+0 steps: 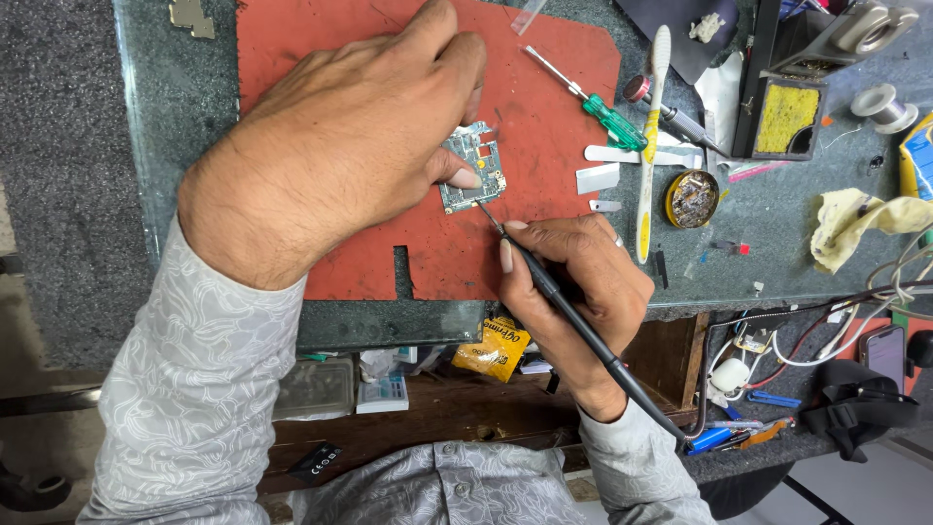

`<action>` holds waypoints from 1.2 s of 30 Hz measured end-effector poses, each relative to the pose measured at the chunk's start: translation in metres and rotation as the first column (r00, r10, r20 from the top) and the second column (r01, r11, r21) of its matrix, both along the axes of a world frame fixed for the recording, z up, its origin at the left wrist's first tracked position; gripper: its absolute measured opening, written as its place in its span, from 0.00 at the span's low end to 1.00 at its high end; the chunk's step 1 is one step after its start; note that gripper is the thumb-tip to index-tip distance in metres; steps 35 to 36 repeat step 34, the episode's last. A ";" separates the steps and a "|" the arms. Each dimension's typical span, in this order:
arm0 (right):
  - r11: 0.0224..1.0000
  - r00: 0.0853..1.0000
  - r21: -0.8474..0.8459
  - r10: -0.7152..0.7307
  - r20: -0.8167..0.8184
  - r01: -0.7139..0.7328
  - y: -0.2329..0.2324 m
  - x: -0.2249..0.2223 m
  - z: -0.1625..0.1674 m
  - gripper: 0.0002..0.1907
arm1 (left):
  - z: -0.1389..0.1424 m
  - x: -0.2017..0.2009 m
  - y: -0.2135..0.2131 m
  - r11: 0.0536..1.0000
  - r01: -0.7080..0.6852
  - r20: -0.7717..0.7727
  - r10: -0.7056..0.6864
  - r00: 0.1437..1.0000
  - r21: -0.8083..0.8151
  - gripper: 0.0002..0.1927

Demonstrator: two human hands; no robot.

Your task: The person cleans a small circuit board with a brush and then uses a soldering iron to work on specific points on the board. The person holds the board steady with one hand while applying the soldering iron with the other.

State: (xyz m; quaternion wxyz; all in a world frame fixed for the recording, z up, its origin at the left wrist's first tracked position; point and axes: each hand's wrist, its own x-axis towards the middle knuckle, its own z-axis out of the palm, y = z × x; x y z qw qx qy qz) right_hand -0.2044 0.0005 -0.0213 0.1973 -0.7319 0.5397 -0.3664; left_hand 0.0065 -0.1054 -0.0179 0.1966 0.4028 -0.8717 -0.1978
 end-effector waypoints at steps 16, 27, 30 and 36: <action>1.000 1.000 -0.002 -0.002 0.001 0.002 0.001 0.000 0.000 0.09 | 0.000 0.001 0.000 1.000 0.014 -0.021 -0.014 1.000 -0.017 0.25; 1.000 1.000 0.019 -0.002 0.006 0.002 0.002 -0.001 0.001 0.09 | 0.001 0.000 0.001 1.000 0.011 -0.013 -0.011 1.000 0.001 0.24; 1.000 1.000 0.018 0.000 0.009 0.000 0.001 -0.001 0.001 0.09 | 0.001 0.001 0.000 1.000 0.014 -0.022 -0.014 1.000 -0.006 0.25; 1.000 1.000 0.017 -0.005 0.007 0.005 0.001 -0.002 0.000 0.09 | 0.000 0.000 0.000 1.000 0.011 0.000 -0.011 1.000 0.014 0.25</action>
